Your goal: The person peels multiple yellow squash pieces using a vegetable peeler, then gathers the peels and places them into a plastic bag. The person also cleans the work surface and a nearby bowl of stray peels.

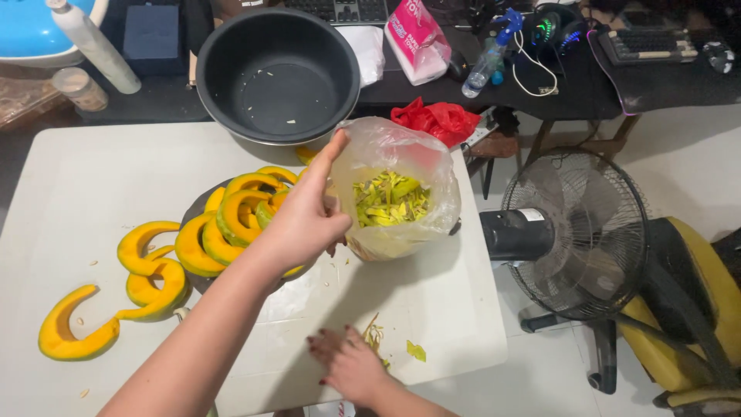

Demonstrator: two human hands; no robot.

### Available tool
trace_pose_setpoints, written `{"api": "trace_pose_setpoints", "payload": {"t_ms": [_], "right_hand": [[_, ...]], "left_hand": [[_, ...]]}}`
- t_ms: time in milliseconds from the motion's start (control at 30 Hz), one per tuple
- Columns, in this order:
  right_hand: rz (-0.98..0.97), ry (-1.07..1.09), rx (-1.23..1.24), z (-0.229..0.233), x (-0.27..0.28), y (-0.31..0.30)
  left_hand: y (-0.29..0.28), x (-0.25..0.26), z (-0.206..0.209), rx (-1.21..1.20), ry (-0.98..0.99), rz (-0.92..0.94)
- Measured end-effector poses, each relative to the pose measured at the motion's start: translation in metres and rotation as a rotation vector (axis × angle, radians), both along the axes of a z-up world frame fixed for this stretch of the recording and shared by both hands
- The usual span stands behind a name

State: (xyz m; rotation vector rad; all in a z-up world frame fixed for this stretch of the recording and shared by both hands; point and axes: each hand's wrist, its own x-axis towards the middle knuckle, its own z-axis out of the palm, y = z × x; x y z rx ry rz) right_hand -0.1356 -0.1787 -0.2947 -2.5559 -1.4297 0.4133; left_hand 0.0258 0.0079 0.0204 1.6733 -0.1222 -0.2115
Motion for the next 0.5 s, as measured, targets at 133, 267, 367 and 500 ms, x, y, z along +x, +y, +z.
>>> {"api": "trace_pose_setpoints", "payload": {"t_ms": [133, 267, 367, 500], "right_hand": [[-0.207, -0.153, -0.02, -0.025, -0.004, -0.064], [-0.496, -0.043, 0.064, 0.003, -0.011, -0.11], [-0.723, -0.02, 0.242, -0.016, -0.021, -0.11], [-0.884, -0.016, 0.174, -0.016, -0.013, -0.066]], "left_hand": [[0.002, 0.0, -0.003, 0.036, 0.004, 0.001], [0.001, -0.002, -0.005, 0.056, 0.013, 0.008], [0.001, -0.002, -0.002, 0.049, -0.012, 0.012], [0.0, -0.001, -0.002, 0.04, -0.026, 0.014]]}}
